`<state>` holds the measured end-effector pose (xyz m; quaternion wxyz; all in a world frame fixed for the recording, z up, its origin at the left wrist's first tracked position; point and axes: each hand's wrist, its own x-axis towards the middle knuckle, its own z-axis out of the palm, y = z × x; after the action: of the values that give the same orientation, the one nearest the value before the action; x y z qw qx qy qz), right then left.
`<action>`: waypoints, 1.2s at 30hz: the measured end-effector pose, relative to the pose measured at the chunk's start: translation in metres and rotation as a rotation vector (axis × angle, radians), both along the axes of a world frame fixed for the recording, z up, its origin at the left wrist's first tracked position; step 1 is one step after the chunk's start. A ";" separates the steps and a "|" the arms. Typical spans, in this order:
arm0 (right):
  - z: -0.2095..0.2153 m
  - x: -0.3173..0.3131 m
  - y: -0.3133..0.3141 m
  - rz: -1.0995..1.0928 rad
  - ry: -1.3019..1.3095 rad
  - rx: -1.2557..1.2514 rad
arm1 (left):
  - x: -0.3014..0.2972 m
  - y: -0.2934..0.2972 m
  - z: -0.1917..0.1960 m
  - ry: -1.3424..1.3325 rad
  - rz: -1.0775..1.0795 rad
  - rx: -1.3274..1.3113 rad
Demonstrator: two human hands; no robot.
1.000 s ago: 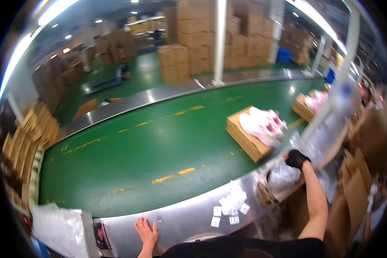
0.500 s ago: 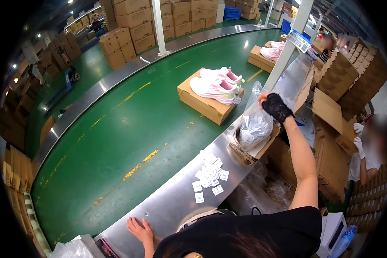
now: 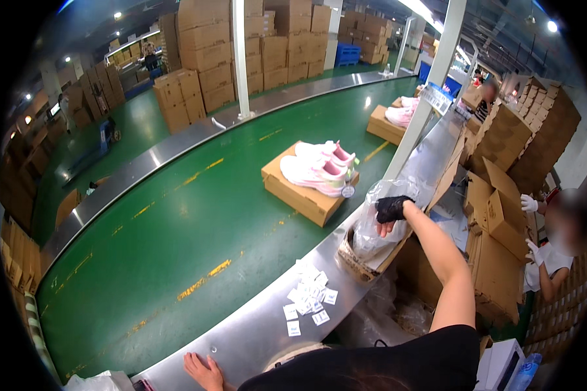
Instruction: The person packs shoes into shoe boxes by hand, placing wrapping paper and shoes into each box, folding the paper around them, closing the lid, and moving the closed box onto the conveyor belt.
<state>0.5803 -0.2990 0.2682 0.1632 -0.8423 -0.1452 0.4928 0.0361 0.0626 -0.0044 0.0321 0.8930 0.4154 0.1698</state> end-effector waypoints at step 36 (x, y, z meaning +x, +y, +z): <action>-0.260 0.062 -0.112 0.026 -0.643 -0.287 | 0.023 -0.013 0.047 0.134 -0.188 0.079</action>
<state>0.6420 -0.4108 0.0078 -0.0172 -0.9668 -0.1292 0.2196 0.0588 0.0491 0.0430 -0.0151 0.9380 0.3239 0.1224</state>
